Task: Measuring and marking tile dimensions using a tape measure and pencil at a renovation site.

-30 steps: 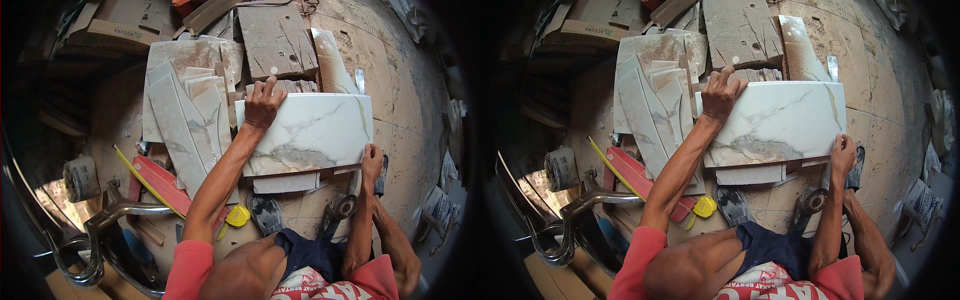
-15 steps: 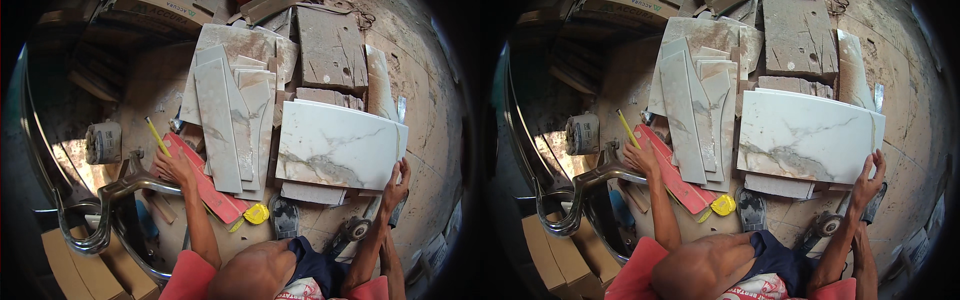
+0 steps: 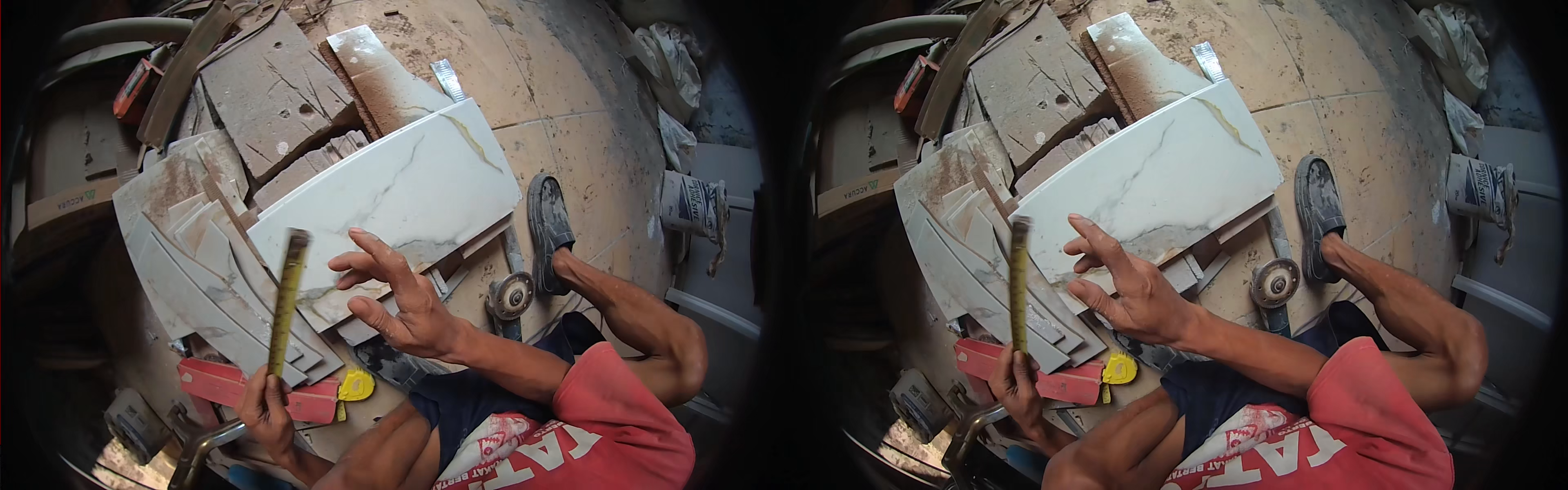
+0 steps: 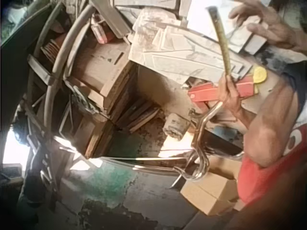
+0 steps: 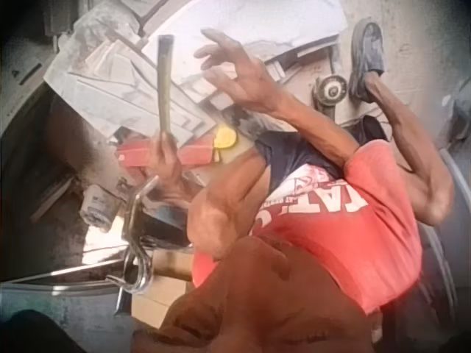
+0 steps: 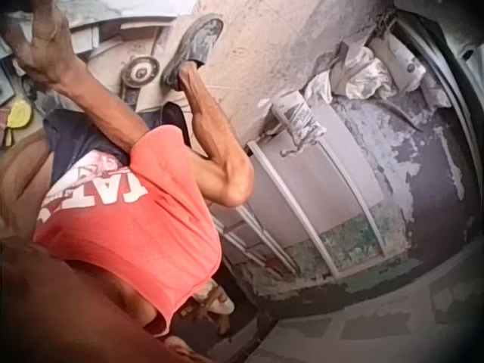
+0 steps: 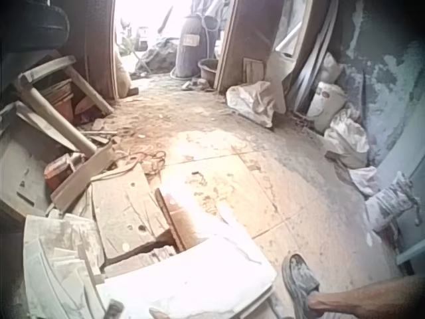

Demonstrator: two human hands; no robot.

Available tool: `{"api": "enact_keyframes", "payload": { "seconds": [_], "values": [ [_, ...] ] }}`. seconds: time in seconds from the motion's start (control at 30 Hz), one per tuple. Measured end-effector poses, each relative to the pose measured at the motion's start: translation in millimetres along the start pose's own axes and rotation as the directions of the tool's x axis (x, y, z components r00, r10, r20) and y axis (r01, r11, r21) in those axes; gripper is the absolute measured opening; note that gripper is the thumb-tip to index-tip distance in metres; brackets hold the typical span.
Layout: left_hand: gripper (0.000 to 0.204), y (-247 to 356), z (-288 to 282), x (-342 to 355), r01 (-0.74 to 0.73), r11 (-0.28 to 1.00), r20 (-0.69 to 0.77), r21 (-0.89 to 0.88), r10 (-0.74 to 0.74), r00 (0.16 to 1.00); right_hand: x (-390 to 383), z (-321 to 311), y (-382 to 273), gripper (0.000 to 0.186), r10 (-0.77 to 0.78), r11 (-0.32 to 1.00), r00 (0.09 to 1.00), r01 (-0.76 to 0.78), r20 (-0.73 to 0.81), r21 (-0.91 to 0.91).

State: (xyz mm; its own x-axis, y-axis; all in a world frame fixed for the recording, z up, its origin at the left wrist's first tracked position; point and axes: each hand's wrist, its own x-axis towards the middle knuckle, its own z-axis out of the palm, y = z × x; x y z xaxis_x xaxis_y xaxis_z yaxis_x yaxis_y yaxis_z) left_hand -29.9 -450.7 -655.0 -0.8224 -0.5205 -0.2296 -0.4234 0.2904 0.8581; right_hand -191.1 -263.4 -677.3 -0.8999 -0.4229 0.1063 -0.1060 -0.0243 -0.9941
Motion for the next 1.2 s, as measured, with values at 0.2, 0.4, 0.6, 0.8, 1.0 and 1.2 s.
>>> {"api": "enact_keyframes", "payload": {
  "seconds": [0.2, 0.4, 0.6, 0.8, 1.0, 1.2],
  "values": [
    [0.013, -1, 44, 32, 0.078, 0.992, 0.595, 0.094, -0.119, 0.795, -55, -49, 18, 0.047, 0.533, 0.845, 0.823, -0.504, -0.195, 0.181],
    [0.013, -12, 70, 50, 0.135, 0.975, 0.734, 0.176, -0.222, 0.642, -95, -67, 37, 0.038, 0.5, 0.824, 0.809, -0.554, -0.309, -0.118],
    [0.016, -22, 84, 61, 0.172, 0.975, 0.773, 0.141, -0.217, 0.596, -82, -90, 57, 0.041, 0.049, 0.636, 0.983, -0.168, -0.178, -0.753],
    [0.019, -39, 63, 55, 0.216, 0.971, 0.708, 0.104, -0.225, 0.669, -73, -81, 61, 0.034, 0.048, 0.387, 0.988, -0.152, -0.145, -0.909],
    [0.019, -56, 29, 51, 0.199, 0.964, 0.556, 0.175, -0.263, 0.788, -69, -75, 60, 0.019, 0.047, 0.335, 0.992, -0.13, -0.121, -0.933],
    [0.018, -72, 20, 51, 0.305, 0.943, 0.473, 0.133, -0.331, 0.816, -74, -82, 76, 0.021, 0.031, 0.312, 0.996, -0.093, -0.088, -0.945]
  ]
}}
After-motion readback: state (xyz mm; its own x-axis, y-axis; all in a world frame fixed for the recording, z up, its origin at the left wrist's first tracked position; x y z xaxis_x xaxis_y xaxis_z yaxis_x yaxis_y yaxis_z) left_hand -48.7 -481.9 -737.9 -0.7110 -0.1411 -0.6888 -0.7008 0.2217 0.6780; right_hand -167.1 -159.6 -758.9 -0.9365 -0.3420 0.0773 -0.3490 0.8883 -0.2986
